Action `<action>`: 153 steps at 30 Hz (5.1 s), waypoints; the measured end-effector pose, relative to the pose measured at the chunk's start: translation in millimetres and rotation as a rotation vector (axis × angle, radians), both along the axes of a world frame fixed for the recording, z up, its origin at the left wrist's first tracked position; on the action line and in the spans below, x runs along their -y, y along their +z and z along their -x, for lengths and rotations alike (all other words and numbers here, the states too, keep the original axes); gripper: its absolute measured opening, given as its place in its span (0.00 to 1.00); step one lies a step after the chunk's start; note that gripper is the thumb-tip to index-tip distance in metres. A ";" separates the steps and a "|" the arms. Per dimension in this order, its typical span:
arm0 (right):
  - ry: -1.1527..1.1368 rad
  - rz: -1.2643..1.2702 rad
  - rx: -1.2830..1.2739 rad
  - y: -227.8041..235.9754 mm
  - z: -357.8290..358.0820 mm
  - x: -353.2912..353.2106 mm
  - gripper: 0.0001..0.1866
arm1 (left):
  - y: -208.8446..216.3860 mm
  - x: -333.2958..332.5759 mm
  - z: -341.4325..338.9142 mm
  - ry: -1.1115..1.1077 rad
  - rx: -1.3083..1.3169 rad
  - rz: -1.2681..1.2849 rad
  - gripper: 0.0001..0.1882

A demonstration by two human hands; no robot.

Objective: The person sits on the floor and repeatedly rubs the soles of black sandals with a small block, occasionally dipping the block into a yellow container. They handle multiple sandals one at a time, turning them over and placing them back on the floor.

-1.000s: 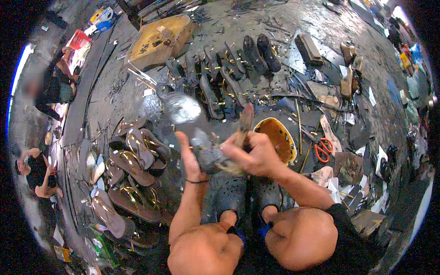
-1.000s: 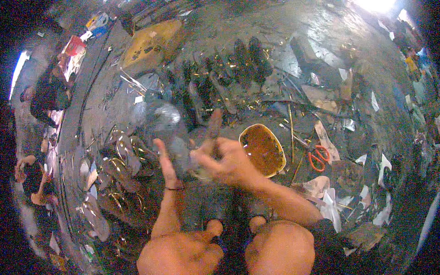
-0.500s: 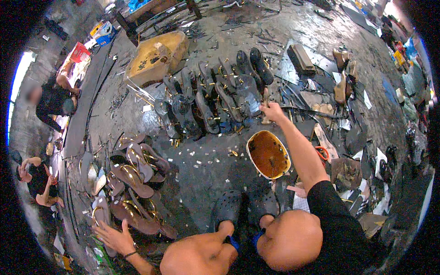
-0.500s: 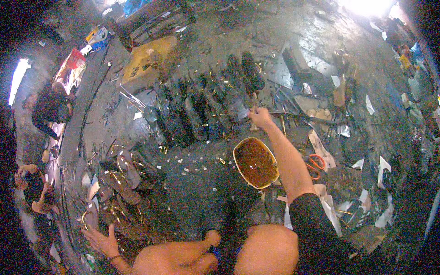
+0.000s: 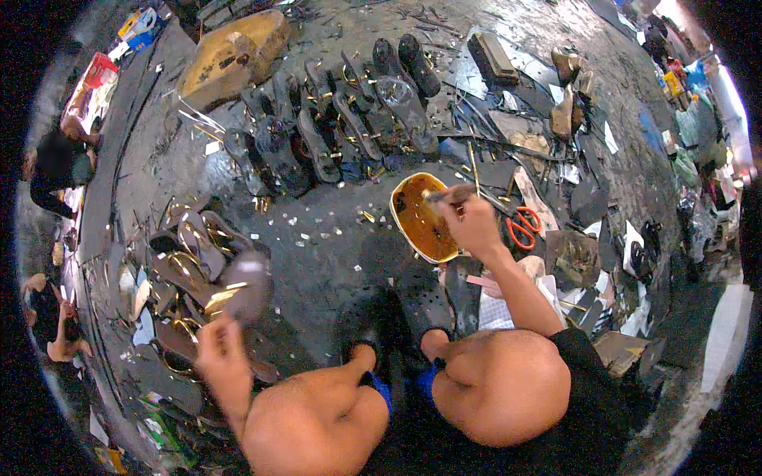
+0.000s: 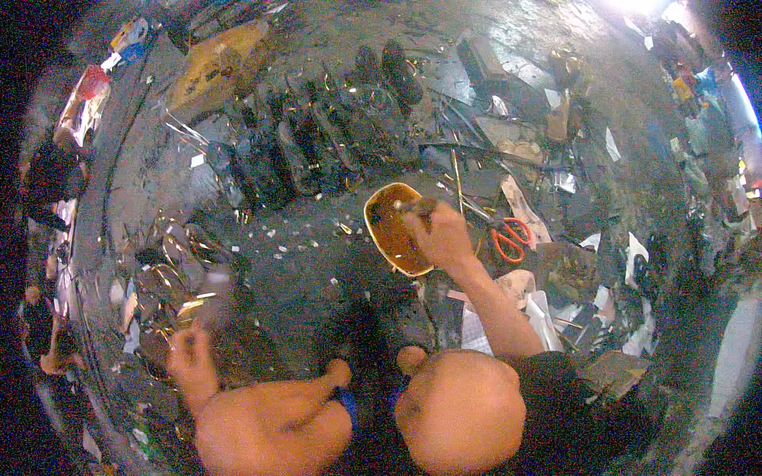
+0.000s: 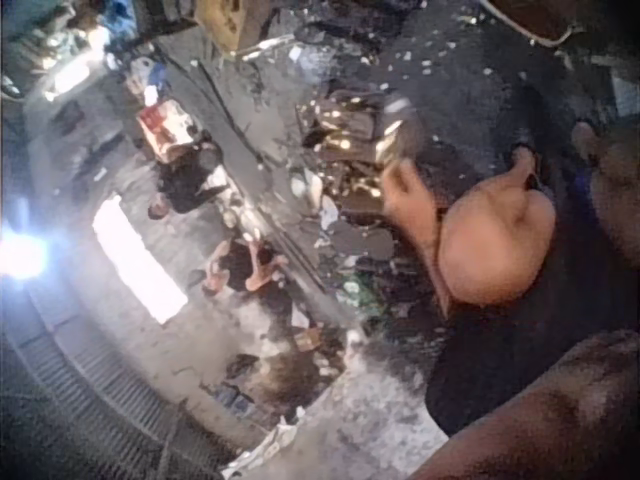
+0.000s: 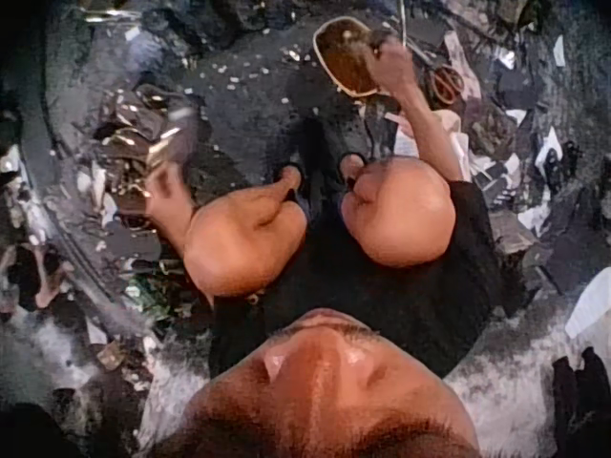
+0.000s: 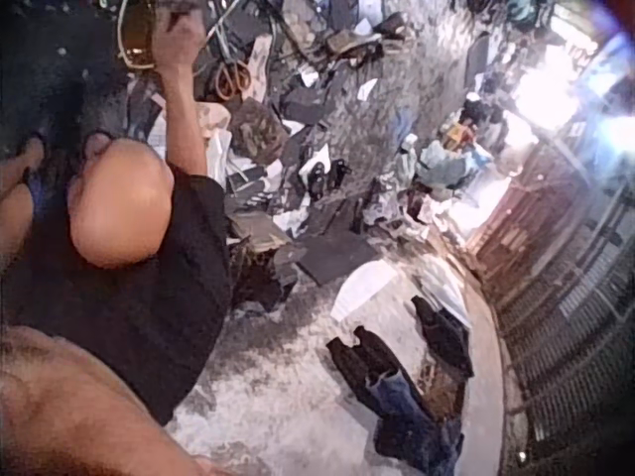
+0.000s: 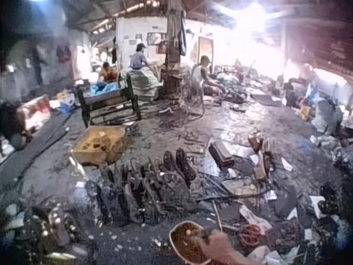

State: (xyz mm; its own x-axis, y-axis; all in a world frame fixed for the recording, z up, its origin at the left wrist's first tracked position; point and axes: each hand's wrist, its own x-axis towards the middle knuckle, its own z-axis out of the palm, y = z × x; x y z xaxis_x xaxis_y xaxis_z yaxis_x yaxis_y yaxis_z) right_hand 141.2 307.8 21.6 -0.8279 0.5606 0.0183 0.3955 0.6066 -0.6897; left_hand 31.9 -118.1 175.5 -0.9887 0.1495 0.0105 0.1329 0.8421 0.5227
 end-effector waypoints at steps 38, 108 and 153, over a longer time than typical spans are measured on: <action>0.289 0.125 -0.632 93.5 80.8 112.1 0.07 | -141.3 -164.7 24.5 0.150 0.753 -1.533 0.19; -0.533 0.169 -0.124 -89.4 61.7 -159.7 0.24 | -168.9 59.5 235.6 0.312 0.171 -0.878 0.14; 0.209 0.389 -0.436 80.1 73.1 103.2 0.12 | -133.0 -162.4 36.0 0.154 0.826 -1.369 0.26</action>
